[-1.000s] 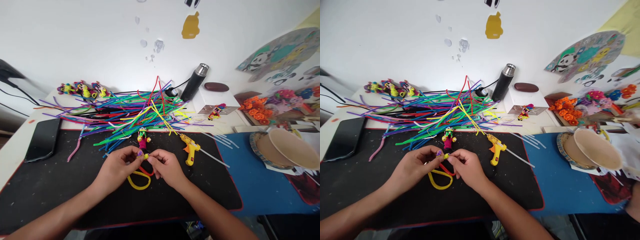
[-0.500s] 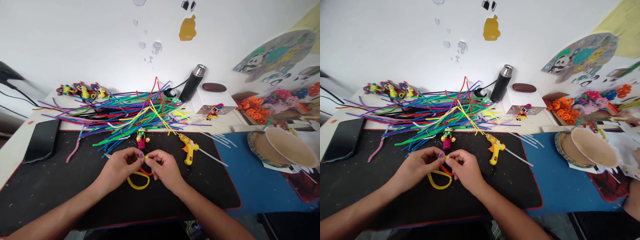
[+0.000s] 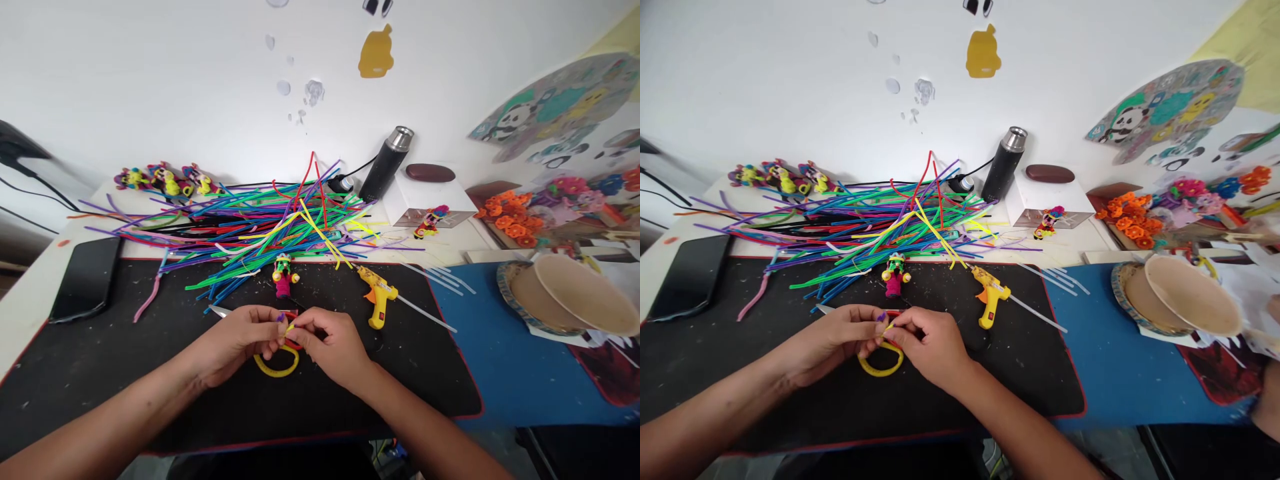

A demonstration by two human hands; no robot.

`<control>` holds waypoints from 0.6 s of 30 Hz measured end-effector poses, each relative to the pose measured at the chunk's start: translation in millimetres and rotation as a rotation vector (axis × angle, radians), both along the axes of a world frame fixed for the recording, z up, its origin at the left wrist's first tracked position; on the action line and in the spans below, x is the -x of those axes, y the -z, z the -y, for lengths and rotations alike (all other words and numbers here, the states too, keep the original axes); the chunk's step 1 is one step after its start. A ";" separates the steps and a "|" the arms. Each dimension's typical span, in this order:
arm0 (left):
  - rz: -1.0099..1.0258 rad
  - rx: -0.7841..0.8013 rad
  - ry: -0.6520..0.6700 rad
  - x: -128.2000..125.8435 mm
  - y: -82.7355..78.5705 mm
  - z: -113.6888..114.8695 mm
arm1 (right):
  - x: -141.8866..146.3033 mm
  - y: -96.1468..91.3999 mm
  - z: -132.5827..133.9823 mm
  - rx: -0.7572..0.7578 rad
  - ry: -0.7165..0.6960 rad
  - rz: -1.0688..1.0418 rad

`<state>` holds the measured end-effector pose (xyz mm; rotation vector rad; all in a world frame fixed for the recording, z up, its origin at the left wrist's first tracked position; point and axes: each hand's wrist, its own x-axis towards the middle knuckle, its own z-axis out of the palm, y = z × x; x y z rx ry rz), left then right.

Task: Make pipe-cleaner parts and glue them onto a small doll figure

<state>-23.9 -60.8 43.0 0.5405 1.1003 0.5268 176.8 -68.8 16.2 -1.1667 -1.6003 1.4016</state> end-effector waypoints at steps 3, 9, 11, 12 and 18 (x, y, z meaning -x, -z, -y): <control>0.050 0.057 0.032 1.9 4.5 -1.9 | -1.0 -1.5 -0.3 0.104 -0.058 -0.054; 0.109 0.089 0.094 3.1 13.9 -4.8 | -1.0 3.2 4.0 0.188 -0.085 -0.135; 0.099 0.088 0.109 3.4 12.8 -5.9 | -1.5 6.1 4.2 0.230 -0.094 -0.174; 0.089 0.078 0.106 3.4 11.2 -6.5 | -1.7 7.3 3.8 0.258 -0.096 -0.195; -0.055 -0.133 0.036 -0.3 -3.0 -7.5 | -2.4 7.2 -1.6 0.394 -0.029 -0.303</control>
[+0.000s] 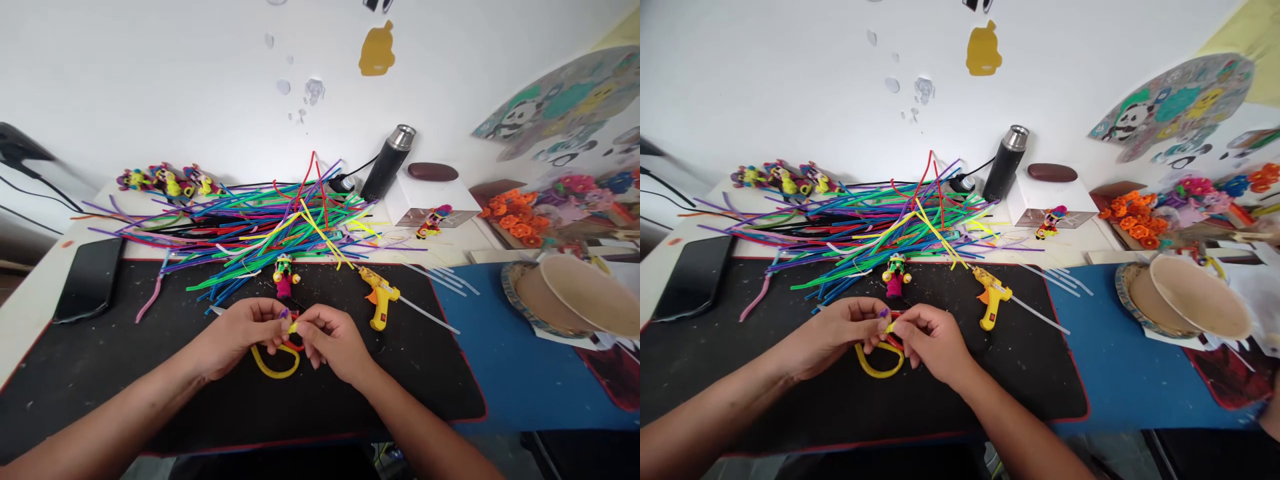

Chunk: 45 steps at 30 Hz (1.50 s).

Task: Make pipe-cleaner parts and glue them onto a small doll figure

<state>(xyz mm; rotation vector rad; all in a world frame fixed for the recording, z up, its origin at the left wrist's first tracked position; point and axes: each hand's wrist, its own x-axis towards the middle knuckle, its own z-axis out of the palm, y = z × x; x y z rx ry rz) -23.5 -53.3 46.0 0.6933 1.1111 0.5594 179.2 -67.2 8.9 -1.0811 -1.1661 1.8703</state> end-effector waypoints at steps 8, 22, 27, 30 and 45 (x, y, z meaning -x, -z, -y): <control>-0.154 -0.219 0.021 -5.3 -10.9 1.9 | -0.7 -2.9 -3.1 0.128 0.024 -0.074; -0.251 -0.301 0.027 -9.0 -11.5 2.6 | 1.8 2.4 -3.8 0.244 0.022 -0.243; -0.426 -0.537 0.058 -6.0 -8.4 5.6 | 1.8 0.0 -7.3 0.269 0.010 -0.232; -0.539 -0.665 0.082 -3.9 -7.2 7.9 | 2.8 -4.1 -9.7 0.276 0.012 -0.228; -0.567 -0.799 -0.016 -5.9 10.5 11.8 | 7.2 4.2 -5.5 0.386 0.081 -0.351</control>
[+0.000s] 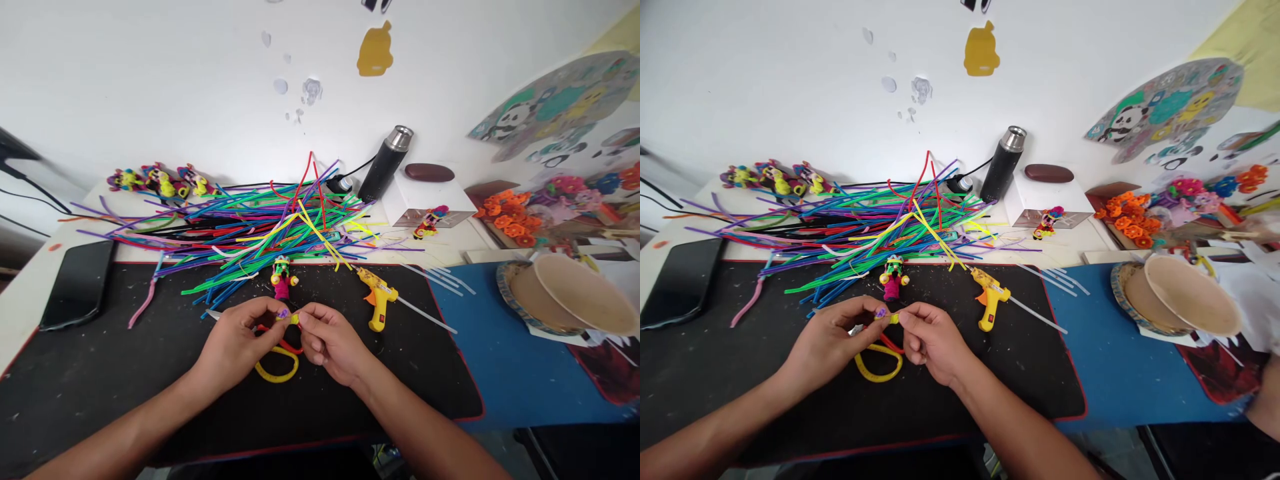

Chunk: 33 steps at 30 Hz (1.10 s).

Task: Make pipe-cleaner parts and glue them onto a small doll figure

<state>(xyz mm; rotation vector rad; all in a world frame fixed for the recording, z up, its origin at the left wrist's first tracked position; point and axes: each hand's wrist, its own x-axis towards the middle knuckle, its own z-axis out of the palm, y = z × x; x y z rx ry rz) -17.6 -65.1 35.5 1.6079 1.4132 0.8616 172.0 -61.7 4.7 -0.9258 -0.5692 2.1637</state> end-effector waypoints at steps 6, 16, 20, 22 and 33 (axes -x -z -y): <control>0.064 -0.024 -0.027 -6.0 9.0 0.3 | 2.1 -0.4 1.9 0.050 0.025 -0.095; -0.005 -0.224 0.000 -3.8 -3.3 -1.1 | -8.2 -9.2 -9.4 -0.104 0.003 0.064; -0.024 -0.251 0.000 -1.9 -4.3 -2.1 | -9.1 -12.9 -11.4 -0.120 -0.004 0.100; -0.018 -0.242 0.001 -1.6 -3.9 -2.2 | -7.8 -14.6 -10.8 -0.119 -0.004 0.111; 0.088 -0.042 -0.035 -3.2 2.1 -1.6 | 0.2 -13.0 -7.5 -0.096 0.024 0.075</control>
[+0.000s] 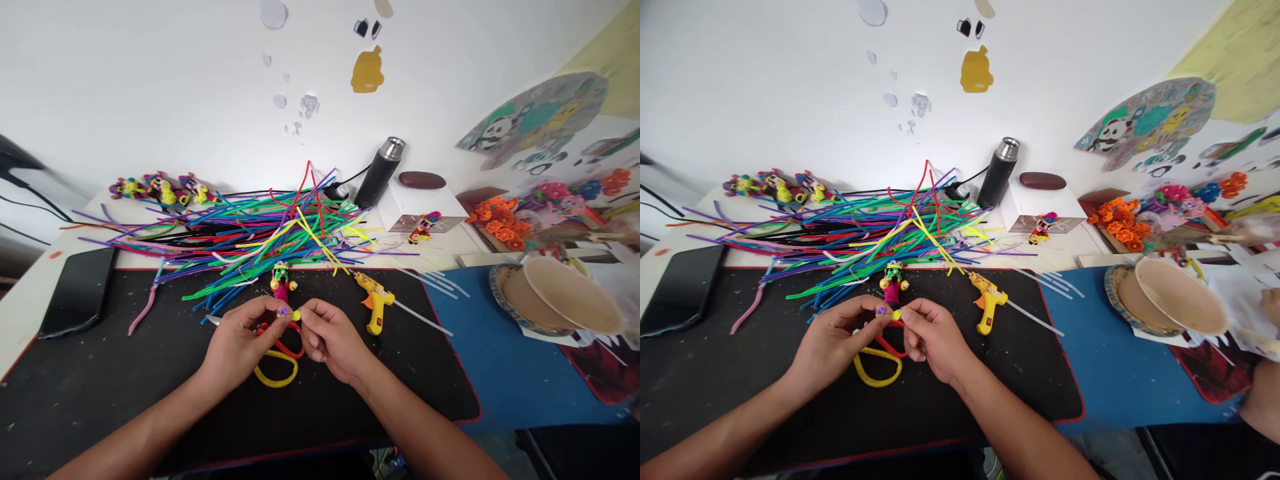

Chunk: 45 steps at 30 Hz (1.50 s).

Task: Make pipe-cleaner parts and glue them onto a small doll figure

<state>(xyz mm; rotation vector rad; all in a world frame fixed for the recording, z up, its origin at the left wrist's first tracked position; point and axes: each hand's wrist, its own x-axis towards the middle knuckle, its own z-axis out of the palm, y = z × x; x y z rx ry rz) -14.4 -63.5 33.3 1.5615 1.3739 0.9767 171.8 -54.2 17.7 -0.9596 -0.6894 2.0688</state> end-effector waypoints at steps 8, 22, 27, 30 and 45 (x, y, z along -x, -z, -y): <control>0.080 0.013 0.003 -3.7 4.9 1.2 | 4.6 7.9 5.3 0.035 0.011 -0.115; -0.143 -0.273 0.021 -1.8 -5.2 -2.1 | 1.5 1.5 -1.2 -0.001 0.043 0.013; -0.222 -0.356 0.028 0.4 -3.5 -2.3 | 1.8 2.3 0.8 -0.067 0.091 0.151; -0.244 -0.391 0.064 0.7 -0.4 -2.6 | 2.5 1.8 1.9 -0.124 0.084 0.238; -0.226 -0.343 0.084 1.2 9.9 -13.1 | 13.0 -0.3 -2.2 -0.236 0.160 0.408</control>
